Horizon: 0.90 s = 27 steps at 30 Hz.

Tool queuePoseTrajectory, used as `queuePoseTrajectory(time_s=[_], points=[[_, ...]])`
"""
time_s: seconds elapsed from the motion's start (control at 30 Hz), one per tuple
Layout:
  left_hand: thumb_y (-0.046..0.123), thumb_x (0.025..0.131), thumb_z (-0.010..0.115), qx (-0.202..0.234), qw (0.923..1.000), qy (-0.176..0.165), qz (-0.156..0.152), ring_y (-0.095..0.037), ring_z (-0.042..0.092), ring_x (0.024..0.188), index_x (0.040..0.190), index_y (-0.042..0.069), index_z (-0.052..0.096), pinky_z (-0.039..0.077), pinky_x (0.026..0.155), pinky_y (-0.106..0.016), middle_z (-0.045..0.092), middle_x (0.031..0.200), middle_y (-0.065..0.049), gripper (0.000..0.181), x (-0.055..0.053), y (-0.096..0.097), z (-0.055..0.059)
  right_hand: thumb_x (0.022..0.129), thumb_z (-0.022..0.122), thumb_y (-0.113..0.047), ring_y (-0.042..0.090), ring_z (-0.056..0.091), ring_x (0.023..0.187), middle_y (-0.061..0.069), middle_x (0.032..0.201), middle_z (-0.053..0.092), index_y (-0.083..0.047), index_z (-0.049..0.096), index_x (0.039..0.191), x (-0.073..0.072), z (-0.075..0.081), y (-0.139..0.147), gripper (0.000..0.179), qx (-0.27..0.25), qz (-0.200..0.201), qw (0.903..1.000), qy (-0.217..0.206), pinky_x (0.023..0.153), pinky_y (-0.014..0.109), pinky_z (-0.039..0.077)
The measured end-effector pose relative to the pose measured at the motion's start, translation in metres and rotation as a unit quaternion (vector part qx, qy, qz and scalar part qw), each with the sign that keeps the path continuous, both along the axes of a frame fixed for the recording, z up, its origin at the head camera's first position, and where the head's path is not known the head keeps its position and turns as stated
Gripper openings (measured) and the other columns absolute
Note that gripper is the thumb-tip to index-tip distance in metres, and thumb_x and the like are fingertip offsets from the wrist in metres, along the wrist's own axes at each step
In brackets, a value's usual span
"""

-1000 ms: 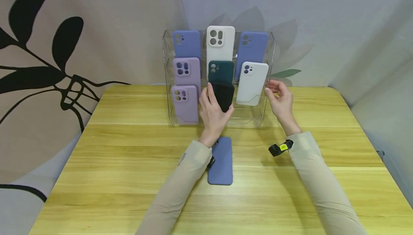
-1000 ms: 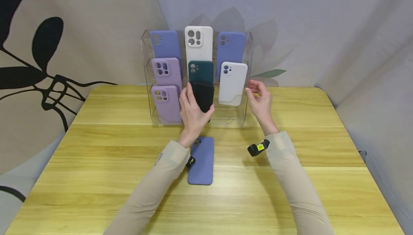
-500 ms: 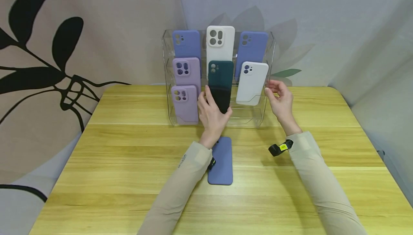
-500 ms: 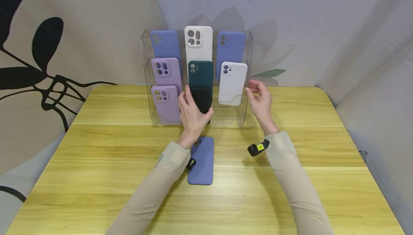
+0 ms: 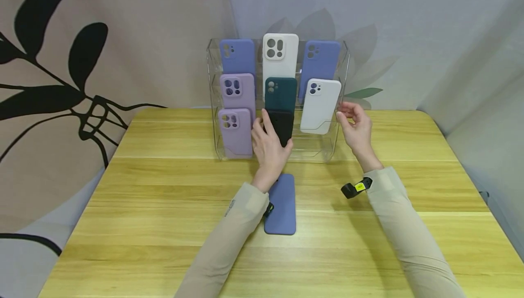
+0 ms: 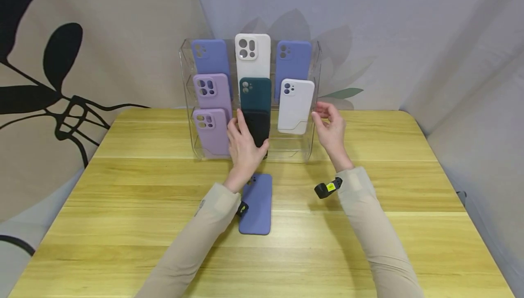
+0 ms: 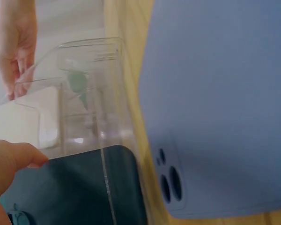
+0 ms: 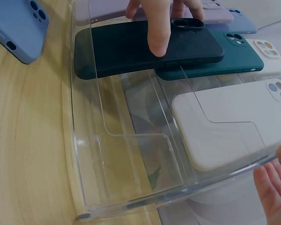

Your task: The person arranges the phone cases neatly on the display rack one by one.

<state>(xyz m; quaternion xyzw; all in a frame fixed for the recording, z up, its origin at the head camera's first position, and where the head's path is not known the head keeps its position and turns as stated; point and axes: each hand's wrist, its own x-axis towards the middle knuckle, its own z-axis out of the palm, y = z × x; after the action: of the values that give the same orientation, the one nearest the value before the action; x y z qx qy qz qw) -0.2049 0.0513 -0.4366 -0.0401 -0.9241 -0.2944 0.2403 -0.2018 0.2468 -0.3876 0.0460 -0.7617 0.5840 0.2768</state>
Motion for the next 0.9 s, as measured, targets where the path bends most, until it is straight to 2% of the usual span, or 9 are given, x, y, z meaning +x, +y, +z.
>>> queuePoseTrajectory(time_s=[0.33, 0.5, 0.73, 0.9], points=[[0.034, 0.073, 0.078, -0.021, 0.9994, -0.026, -0.008, -0.036, 0.034, 0.123, 0.148, 0.004, 0.015, 0.036, 0.096, -0.052, 0.026, 0.141, -0.022, 0.103, 0.011, -0.005, 0.014, 0.086, 0.055, 0.012, 0.000, 0.054, 0.076, 0.038, 0.100, 0.057, 0.021, 0.052, 0.108, 0.000, -0.001, 0.001, 0.023, -0.003, 0.007, 1.0000, 0.005, 0.064, 0.008, 0.047], [0.034, 0.072, 0.079, -0.020, 0.9995, -0.020, -0.013, -0.036, 0.035, 0.122, 0.146, 0.003, 0.021, 0.034, 0.095, -0.053, 0.026, 0.141, -0.022, 0.099, 0.016, -0.008, 0.019, 0.086, 0.055, 0.012, 0.000, 0.054, 0.076, 0.037, 0.100, 0.056, 0.021, 0.052, 0.108, -0.001, -0.001, 0.001, 0.023, -0.008, 0.007, 0.9999, 0.002, 0.065, 0.008, 0.047], [0.035, 0.073, 0.077, -0.038, 0.9988, 0.003, -0.031, -0.036, 0.039, 0.115, 0.138, 0.002, 0.035, 0.035, 0.091, -0.052, 0.032, 0.135, -0.022, 0.084, 0.027, -0.016, 0.024, 0.087, 0.055, 0.012, 0.000, 0.054, 0.076, 0.036, 0.100, 0.056, 0.021, 0.052, 0.108, 0.000, -0.001, 0.000, 0.024, -0.001, 0.009, 0.9999, 0.004, 0.065, 0.008, 0.047], [0.038, 0.074, 0.076, -0.057, 0.9971, -0.017, -0.047, -0.036, 0.040, 0.113, 0.137, 0.000, 0.036, 0.036, 0.091, -0.051, 0.037, 0.130, -0.022, 0.084, 0.037, -0.022, 0.023, 0.087, 0.055, 0.012, 0.001, 0.053, 0.076, 0.037, 0.100, 0.056, 0.021, 0.051, 0.108, 0.000, -0.001, 0.001, 0.024, -0.004, 0.010, 0.9999, 0.004, 0.065, 0.008, 0.047]])
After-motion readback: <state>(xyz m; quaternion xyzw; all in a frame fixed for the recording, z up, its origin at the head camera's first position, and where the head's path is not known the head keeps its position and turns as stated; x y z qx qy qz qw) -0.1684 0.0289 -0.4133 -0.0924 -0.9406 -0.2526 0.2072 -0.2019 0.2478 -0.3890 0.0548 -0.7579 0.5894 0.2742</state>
